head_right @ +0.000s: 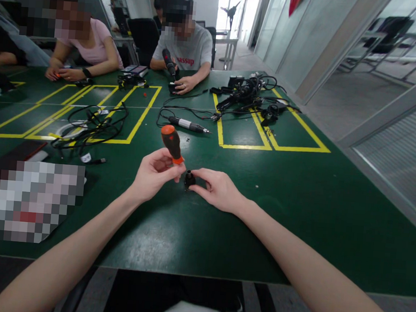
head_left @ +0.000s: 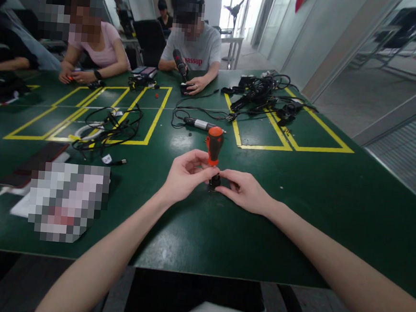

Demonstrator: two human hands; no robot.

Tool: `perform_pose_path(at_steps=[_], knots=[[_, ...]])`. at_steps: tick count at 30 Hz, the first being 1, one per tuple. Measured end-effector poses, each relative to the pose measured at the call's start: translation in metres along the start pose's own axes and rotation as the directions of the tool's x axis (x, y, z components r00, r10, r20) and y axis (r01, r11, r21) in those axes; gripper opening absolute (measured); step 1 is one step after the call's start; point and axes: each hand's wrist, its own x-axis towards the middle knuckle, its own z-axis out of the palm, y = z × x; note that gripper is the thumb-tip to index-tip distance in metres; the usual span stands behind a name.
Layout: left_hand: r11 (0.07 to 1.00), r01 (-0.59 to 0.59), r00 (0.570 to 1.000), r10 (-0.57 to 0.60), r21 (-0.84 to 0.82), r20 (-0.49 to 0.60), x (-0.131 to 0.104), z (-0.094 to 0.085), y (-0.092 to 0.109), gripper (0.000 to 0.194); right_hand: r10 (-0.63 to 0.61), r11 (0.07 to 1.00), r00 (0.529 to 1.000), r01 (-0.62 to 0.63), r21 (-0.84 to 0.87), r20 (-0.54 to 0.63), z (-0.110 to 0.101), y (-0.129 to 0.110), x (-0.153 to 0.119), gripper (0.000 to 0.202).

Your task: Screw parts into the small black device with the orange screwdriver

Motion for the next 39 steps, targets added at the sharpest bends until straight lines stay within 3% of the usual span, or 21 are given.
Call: perform_pose_path(at_steps=[6, 15, 26, 34, 39], knots=[[1.000, -0.009, 0.998, 0.009, 0.010, 0.060, -0.0001, -0.0011, 0.0018, 0.027, 0.013, 0.999, 1.000, -0.014, -0.037, -0.023, 0.0019, -0.0029, -0.0007, 0.028], [1.000, -0.001, 0.998, 0.002, 0.007, -0.059, 0.0013, -0.0033, -0.0022, 0.032, 0.015, 0.999, 0.999, -0.016, -0.031, -0.028, 0.0036, -0.0029, -0.0009, 0.032], [1.000, 0.011, 0.998, -0.010, -0.016, 0.063, -0.0007, -0.0044, 0.0033, 0.027, 0.029, 0.999, 1.000, -0.029, -0.036, -0.012, 0.0023, -0.0017, -0.0008, 0.027], [1.000, 0.006, 1.000, -0.007, -0.024, -0.005, -0.0004, -0.0034, -0.0030, 0.032, 0.036, 0.999, 0.999, -0.036, -0.020, 0.003, 0.0006, -0.0040, 0.0003, 0.027], [1.000, -0.014, 1.000, 0.014, -0.006, 0.022, -0.0010, -0.0025, -0.0007, 0.032, 0.047, 0.999, 0.999, -0.047, -0.021, 0.011, 0.0001, -0.0049, 0.0005, 0.027]])
